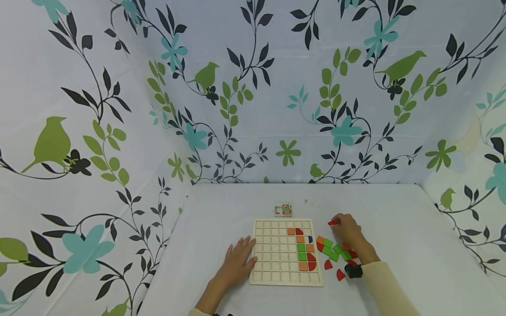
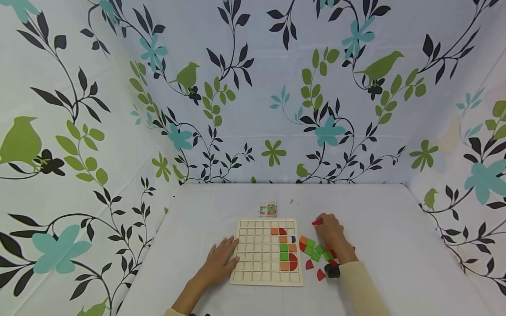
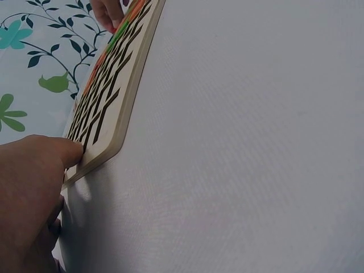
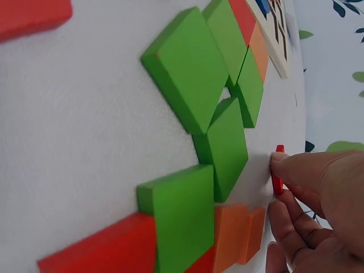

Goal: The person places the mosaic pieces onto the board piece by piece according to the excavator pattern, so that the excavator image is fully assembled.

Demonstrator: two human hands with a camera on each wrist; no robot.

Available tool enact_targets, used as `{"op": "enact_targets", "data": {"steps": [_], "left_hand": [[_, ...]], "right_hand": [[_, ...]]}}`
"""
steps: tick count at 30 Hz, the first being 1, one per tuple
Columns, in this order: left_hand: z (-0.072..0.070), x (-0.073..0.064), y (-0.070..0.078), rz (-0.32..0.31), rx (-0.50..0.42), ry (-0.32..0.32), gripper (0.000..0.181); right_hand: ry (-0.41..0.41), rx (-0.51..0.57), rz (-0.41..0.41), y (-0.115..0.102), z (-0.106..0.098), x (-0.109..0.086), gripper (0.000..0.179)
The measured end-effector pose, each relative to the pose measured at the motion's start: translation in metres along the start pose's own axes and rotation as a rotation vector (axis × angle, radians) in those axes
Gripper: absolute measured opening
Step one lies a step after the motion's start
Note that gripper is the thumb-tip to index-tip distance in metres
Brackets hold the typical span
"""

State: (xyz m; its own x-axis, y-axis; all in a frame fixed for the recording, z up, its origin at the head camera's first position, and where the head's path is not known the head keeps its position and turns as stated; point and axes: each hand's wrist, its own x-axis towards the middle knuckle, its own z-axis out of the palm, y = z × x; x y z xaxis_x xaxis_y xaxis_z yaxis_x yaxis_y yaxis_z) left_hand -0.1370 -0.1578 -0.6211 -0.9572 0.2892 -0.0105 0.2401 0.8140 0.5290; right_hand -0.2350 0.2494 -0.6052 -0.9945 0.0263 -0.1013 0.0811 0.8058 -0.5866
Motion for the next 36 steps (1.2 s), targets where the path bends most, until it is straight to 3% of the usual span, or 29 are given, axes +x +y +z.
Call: {"op": "enact_targets", "data": {"steps": [10,22,29,36], "left_hand": [[0.000,0.000,0.000,-0.004,0.004,-0.007,0.061],[0.001,0.001,-0.002,0.004,-0.005,-0.007,0.061],[0.000,0.000,-0.002,0.014,0.006,-0.002,0.061],[0.000,-0.001,-0.001,0.024,-0.004,0.005,0.061]], "right_hand": [[-0.015,0.004,-0.076,-0.025,0.010,-0.009,0.031],[-0.024,-0.047,-0.299,-0.070,0.028,-0.021,0.022],[-0.062,-0.108,-0.408,-0.082,0.049,-0.029,0.014],[-0.042,-0.117,-0.483,-0.092,0.055,-0.040,0.013]]}}
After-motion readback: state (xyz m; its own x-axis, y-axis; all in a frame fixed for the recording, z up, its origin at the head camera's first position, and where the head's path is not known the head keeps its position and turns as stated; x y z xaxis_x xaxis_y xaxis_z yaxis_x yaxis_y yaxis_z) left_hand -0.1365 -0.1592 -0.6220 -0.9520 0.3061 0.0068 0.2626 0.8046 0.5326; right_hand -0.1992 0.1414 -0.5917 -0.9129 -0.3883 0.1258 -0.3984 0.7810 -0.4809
